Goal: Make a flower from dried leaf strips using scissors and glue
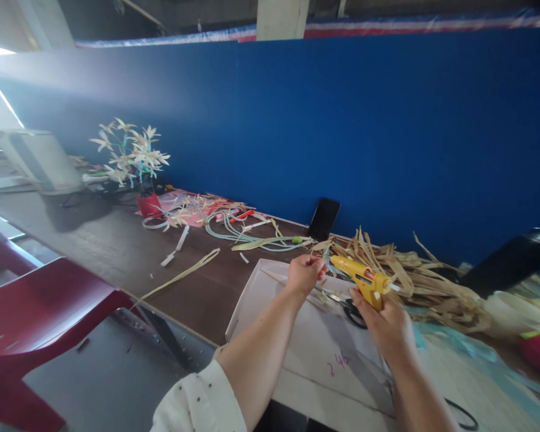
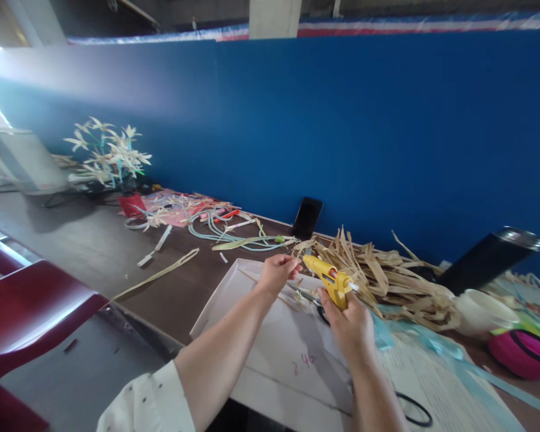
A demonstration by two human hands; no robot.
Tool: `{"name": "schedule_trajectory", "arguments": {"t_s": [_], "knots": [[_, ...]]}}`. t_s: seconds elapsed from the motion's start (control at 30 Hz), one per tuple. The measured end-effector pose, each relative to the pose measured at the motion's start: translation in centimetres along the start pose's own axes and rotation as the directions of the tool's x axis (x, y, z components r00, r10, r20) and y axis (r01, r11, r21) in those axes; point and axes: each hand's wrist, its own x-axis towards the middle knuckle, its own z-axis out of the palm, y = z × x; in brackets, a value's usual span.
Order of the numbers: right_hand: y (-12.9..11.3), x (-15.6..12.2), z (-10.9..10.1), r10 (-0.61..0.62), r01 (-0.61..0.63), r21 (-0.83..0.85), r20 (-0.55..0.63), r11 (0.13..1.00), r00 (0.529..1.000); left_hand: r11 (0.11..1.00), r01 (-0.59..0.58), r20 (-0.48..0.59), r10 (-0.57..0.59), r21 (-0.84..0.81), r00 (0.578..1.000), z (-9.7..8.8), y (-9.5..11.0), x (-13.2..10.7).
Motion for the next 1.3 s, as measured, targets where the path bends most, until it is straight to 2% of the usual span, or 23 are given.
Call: {"name": "schedule_trajectory", "arguments": {"t_s": [0.6,1.3], "knots": [[0.34,0.17,0.09,-0.049,0.049,-0.005,-0.033,0.999,0.998,1.0,0.006,0.015,-0.006,0.013,1.0,0.02,0.2,-0.27],[0.2,0.15,-0.08,0.004,-0.005,-0.02,-0.047,1.0,0.999,0.999,-0.011,0.005,0.011,0.035,1.0,0.1,-0.04,-0.17]]}}
